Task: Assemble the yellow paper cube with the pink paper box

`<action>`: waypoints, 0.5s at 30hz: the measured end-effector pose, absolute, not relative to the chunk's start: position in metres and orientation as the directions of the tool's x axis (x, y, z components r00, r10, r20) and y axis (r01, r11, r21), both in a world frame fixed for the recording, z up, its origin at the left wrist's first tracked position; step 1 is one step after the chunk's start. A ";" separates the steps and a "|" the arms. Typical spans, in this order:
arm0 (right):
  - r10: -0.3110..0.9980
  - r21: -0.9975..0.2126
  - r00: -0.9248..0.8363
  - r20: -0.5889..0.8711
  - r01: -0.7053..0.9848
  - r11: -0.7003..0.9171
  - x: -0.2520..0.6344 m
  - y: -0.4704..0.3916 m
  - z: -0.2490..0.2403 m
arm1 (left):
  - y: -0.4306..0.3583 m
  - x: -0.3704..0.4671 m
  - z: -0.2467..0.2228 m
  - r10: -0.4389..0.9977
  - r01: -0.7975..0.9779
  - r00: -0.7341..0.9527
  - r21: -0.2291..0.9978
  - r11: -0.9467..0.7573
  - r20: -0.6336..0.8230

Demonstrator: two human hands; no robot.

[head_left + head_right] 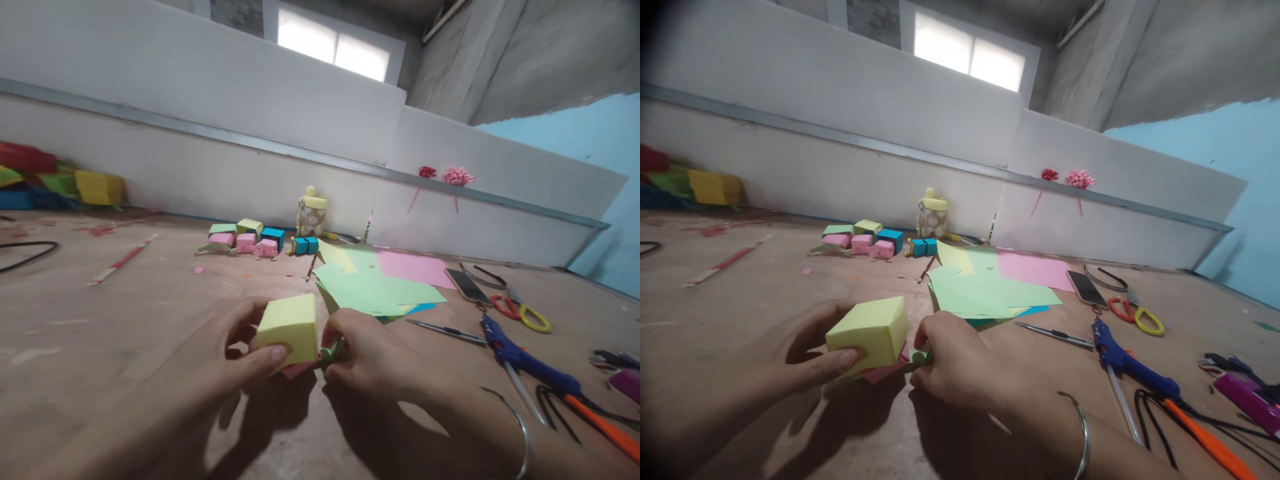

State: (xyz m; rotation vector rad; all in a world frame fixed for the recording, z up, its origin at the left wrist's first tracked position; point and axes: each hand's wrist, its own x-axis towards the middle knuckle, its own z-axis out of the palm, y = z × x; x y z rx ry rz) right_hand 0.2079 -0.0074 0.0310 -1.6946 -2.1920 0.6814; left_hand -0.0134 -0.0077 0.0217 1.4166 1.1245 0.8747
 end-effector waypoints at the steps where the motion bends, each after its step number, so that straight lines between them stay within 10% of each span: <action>1: 0.962 -0.534 -0.267 -0.063 0.823 0.194 0.208 -0.008 0.032 | -0.007 -0.014 0.021 0.955 0.181 0.287 0.983 0.023 -0.075; 15: 0.941 -0.629 -0.339 -0.008 0.733 0.258 0.209 -0.008 0.044 | 0.004 -0.018 0.012 0.964 0.298 0.259 0.944 -0.139 0.060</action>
